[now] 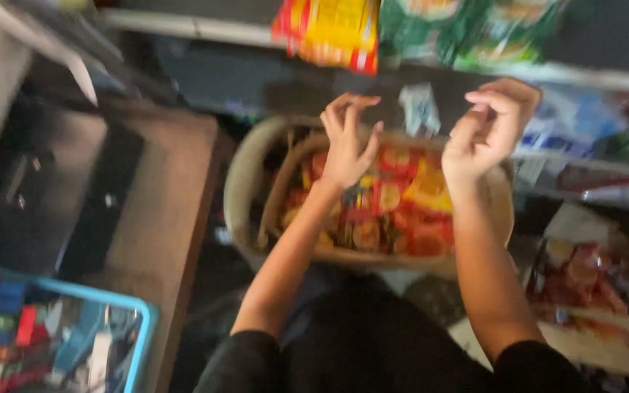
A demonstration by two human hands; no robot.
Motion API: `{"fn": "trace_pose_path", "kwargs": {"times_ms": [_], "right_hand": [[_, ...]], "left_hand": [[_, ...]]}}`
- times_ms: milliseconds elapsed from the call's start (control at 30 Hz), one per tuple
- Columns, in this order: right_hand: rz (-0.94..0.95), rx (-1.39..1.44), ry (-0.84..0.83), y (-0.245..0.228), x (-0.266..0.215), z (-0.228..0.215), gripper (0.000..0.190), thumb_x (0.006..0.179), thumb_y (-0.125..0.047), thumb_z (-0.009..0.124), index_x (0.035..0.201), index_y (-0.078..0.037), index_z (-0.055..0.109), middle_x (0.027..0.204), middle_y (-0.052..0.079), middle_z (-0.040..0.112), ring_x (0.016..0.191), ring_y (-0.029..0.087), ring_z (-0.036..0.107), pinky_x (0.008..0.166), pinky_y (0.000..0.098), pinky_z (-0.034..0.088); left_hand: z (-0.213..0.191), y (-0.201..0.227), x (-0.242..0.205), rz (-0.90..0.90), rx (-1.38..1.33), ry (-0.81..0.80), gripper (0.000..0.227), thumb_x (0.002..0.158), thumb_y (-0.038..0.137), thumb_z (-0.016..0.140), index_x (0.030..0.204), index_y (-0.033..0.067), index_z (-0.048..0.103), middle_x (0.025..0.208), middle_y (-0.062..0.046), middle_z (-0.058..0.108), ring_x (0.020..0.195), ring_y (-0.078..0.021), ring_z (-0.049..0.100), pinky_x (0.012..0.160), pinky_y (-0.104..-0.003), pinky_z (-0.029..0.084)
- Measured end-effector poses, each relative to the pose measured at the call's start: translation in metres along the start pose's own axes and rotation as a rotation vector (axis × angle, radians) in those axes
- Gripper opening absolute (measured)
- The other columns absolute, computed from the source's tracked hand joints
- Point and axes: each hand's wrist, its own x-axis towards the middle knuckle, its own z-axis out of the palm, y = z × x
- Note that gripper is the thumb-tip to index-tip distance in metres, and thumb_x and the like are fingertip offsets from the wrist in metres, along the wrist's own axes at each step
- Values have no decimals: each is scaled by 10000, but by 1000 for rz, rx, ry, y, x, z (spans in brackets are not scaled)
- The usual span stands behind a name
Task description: Stock and organize packets of instant noodles onto a grocery shelf from a cardboard box.
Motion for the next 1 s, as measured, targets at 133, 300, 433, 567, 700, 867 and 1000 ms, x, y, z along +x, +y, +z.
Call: {"fn": "trace_pose_path", "kwargs": {"times_ms": [133,300,433,567,700,867,1000], "right_hand": [[43,-87,-70,-6,-66,22,257,931,144,479,1083,-7,621,1166,99,526,909,241,515,716,311,459],[301,-13,-332,38,-192,22,245,916,180,521,1020,0,651,1109,113,589,955,223,585,679,279,451],[682,-46,-501,70,-272,9,180,1048,124,593,1028,-18,703,979,85,664,662,173,467,577,276,383],[708,-26,-744,76,-302,19,200,982,102,571,1077,-20,698,1121,174,659,949,266,661,734,336,525],[718,-10,-951,97,-343,37,259,953,58,573,1154,-21,716,1172,202,675,1125,374,656,942,424,539],[762,-31,-941,132,-391,68,315,949,12,602,1232,-56,722,1285,210,661,1230,395,619,1035,426,498],[770,-97,-905,197,-463,82,423,891,8,590,1288,-88,698,1379,227,640,1318,390,572,1101,425,466]], "left_hand": [[22,-66,-85,-202,11,-249,348,1043,217,641,1373,134,568,1305,-192,478,1218,-387,432,1127,-525,334],[61,-145,-215,-355,34,-565,378,1072,369,524,1368,148,606,1432,-229,511,1352,-434,443,1115,-520,366],[70,-150,-246,-777,-109,-744,480,1060,468,483,1385,121,546,1390,-185,570,1358,-417,453,1117,-510,368],[84,-182,-274,-720,-103,-691,450,1058,405,579,1405,120,558,1423,-186,562,1382,-430,453,1180,-512,340],[92,-215,-281,-517,270,-608,537,948,249,683,1464,182,549,1498,-145,489,1444,-401,430,1273,-501,324],[75,-231,-279,-506,500,-769,704,826,208,675,1504,155,493,1552,-162,353,1393,-441,333,1155,-585,266],[64,-227,-271,-525,594,-1218,379,991,246,532,1334,152,662,1696,-112,225,1469,-395,279,1235,-567,186]]}}
